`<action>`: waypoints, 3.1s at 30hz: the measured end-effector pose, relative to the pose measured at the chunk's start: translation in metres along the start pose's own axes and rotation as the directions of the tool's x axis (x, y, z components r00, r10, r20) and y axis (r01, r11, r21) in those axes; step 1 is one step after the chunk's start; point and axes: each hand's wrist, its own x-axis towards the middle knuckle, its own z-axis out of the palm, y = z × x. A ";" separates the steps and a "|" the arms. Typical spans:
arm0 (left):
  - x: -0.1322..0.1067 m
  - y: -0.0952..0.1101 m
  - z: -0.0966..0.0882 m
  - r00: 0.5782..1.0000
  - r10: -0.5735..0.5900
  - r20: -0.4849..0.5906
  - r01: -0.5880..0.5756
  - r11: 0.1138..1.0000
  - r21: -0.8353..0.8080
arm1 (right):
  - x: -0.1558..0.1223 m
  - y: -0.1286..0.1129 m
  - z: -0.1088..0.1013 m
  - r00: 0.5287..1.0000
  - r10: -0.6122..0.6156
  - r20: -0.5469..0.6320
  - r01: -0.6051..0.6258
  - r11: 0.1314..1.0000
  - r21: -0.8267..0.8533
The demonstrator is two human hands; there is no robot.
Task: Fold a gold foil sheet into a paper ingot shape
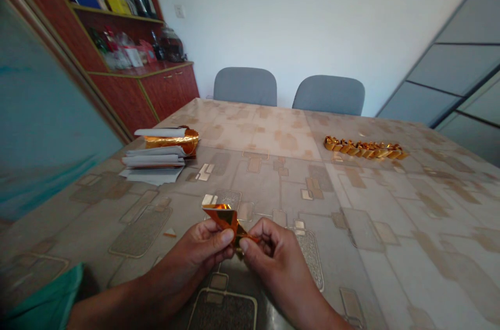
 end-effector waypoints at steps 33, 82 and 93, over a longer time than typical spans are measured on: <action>-0.001 0.003 0.004 0.998 0.015 -0.060 -0.015 1.000 -0.009 | 0.001 -0.004 0.006 0.999 -0.027 -0.034 0.021 0.986 -0.163; 0.000 -0.013 -0.008 0.992 0.056 0.110 -0.081 0.970 0.228 | 0.004 0.003 0.002 1.000 0.010 0.027 -0.015 0.981 0.191; -0.006 0.003 0.005 0.989 0.104 0.109 -0.128 0.959 0.253 | 0.004 -0.003 0.000 0.996 0.091 0.013 -0.091 0.960 0.265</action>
